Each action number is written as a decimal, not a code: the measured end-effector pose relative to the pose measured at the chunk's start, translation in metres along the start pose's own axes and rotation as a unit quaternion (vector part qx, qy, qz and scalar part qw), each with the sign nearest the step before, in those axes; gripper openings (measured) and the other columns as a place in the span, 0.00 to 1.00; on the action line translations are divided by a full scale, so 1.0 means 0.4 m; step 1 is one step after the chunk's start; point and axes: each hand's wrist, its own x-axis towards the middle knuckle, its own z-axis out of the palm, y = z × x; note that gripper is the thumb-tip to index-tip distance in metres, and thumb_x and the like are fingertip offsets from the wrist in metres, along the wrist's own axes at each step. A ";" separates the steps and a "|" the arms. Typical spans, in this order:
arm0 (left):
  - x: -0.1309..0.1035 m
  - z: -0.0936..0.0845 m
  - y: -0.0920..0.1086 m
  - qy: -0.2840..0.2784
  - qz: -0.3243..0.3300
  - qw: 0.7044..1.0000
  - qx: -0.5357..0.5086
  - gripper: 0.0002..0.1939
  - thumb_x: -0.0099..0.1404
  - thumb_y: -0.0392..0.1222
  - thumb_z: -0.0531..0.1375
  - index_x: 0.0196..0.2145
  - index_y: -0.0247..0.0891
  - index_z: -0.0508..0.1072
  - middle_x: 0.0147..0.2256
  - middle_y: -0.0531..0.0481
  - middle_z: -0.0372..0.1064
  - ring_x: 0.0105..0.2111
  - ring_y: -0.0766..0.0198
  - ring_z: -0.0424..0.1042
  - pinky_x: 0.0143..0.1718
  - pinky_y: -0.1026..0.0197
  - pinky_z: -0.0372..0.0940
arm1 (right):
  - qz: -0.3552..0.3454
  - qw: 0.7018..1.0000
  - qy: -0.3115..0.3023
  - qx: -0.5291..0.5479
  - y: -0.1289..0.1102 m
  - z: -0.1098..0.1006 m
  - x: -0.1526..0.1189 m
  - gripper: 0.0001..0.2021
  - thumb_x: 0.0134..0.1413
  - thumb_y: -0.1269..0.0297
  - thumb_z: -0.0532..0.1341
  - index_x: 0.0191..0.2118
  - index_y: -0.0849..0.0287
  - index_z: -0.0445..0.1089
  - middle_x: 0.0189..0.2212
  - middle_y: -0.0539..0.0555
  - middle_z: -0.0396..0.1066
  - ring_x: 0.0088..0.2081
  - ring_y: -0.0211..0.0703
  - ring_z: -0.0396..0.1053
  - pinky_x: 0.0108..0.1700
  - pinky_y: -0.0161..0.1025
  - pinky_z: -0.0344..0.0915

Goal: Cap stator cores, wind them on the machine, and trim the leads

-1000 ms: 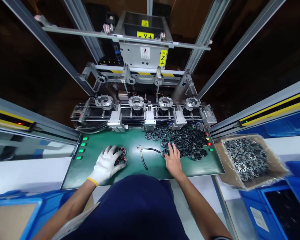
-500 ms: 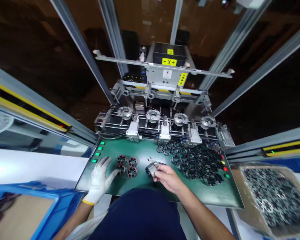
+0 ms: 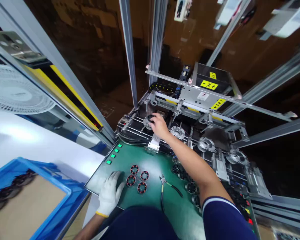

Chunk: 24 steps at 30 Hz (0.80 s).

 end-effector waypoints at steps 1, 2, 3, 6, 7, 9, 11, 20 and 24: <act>0.001 -0.001 -0.001 -0.004 0.000 1.000 0.000 0.24 0.72 0.51 0.55 0.58 0.33 0.68 0.53 0.35 0.73 0.55 0.42 0.71 0.52 0.44 0.69 | -0.010 1.000 0.006 -0.027 0.020 0.007 0.033 0.05 0.55 0.64 0.69 0.34 0.58 0.73 0.58 0.62 0.68 0.62 0.57 0.63 0.68 0.58 0.53; 0.002 -0.002 -0.001 -0.009 0.002 1.000 -0.001 0.24 0.72 0.51 0.56 0.58 0.33 0.68 0.53 0.35 0.73 0.56 0.42 0.71 0.52 0.44 0.69 | -0.018 0.998 0.008 -0.053 0.039 0.014 0.055 0.05 0.56 0.65 0.68 0.34 0.59 0.73 0.57 0.62 0.69 0.61 0.57 0.64 0.68 0.59 0.55; 0.003 -0.003 -0.002 -0.013 0.003 1.000 -0.001 0.24 0.72 0.52 0.56 0.58 0.34 0.69 0.53 0.35 0.73 0.56 0.42 0.70 0.52 0.44 0.69 | -0.025 0.997 0.006 -0.076 0.057 0.020 0.067 0.05 0.56 0.66 0.68 0.35 0.60 0.73 0.56 0.62 0.69 0.60 0.56 0.65 0.67 0.59 0.56; 0.003 -0.005 -0.004 -0.023 0.005 1.000 -0.004 0.24 0.71 0.51 0.57 0.58 0.33 0.69 0.54 0.34 0.73 0.57 0.41 0.69 0.53 0.43 0.68 | -0.042 0.990 -0.005 -0.135 0.096 0.028 0.065 0.05 0.58 0.67 0.67 0.38 0.62 0.72 0.56 0.60 0.70 0.59 0.54 0.67 0.65 0.58 0.60; 0.003 -0.005 -0.004 -0.026 0.005 1.000 -0.005 0.24 0.71 0.51 0.57 0.58 0.33 0.68 0.54 0.34 0.72 0.57 0.41 0.69 0.54 0.43 0.67 | -0.046 0.987 -0.010 -0.153 0.104 0.028 0.060 0.05 0.58 0.68 0.66 0.38 0.62 0.72 0.57 0.61 0.69 0.60 0.54 0.67 0.64 0.57 0.60; 0.003 -0.006 -0.005 -0.031 0.006 0.999 -0.008 0.25 0.71 0.51 0.57 0.58 0.33 0.68 0.55 0.33 0.72 0.57 0.41 0.68 0.54 0.42 0.67 | -0.050 0.981 -0.020 -0.186 0.110 0.025 0.051 0.04 0.58 0.69 0.66 0.39 0.61 0.73 0.58 0.62 0.69 0.60 0.54 0.67 0.64 0.55 0.62; 0.005 -0.007 -0.005 -0.035 0.008 0.999 -0.010 0.25 0.72 0.51 0.57 0.59 0.33 0.67 0.55 0.33 0.72 0.57 0.41 0.68 0.54 0.41 0.67 | -0.046 0.975 -0.030 -0.217 0.108 0.022 0.048 0.04 0.59 0.69 0.65 0.40 0.59 0.74 0.58 0.62 0.69 0.59 0.55 0.68 0.62 0.54 0.63; 0.008 -0.015 -0.003 -0.044 0.013 0.999 -0.005 0.25 0.72 0.50 0.57 0.59 0.32 0.67 0.55 0.33 0.71 0.58 0.40 0.67 0.54 0.42 0.66 | -0.003 0.941 -0.069 -0.332 0.057 0.036 0.067 0.08 0.61 0.67 0.64 0.44 0.61 0.77 0.57 0.65 0.69 0.58 0.59 0.68 0.59 0.54 0.63; 0.010 -0.017 -0.002 -0.044 0.014 0.999 -0.006 0.24 0.72 0.50 0.57 0.59 0.32 0.67 0.55 0.33 0.71 0.58 0.41 0.67 0.55 0.42 0.66 | 0.007 0.929 -0.087 -0.359 0.048 0.042 0.079 0.09 0.62 0.65 0.65 0.45 0.63 0.76 0.56 0.64 0.70 0.57 0.55 0.68 0.59 0.53 0.64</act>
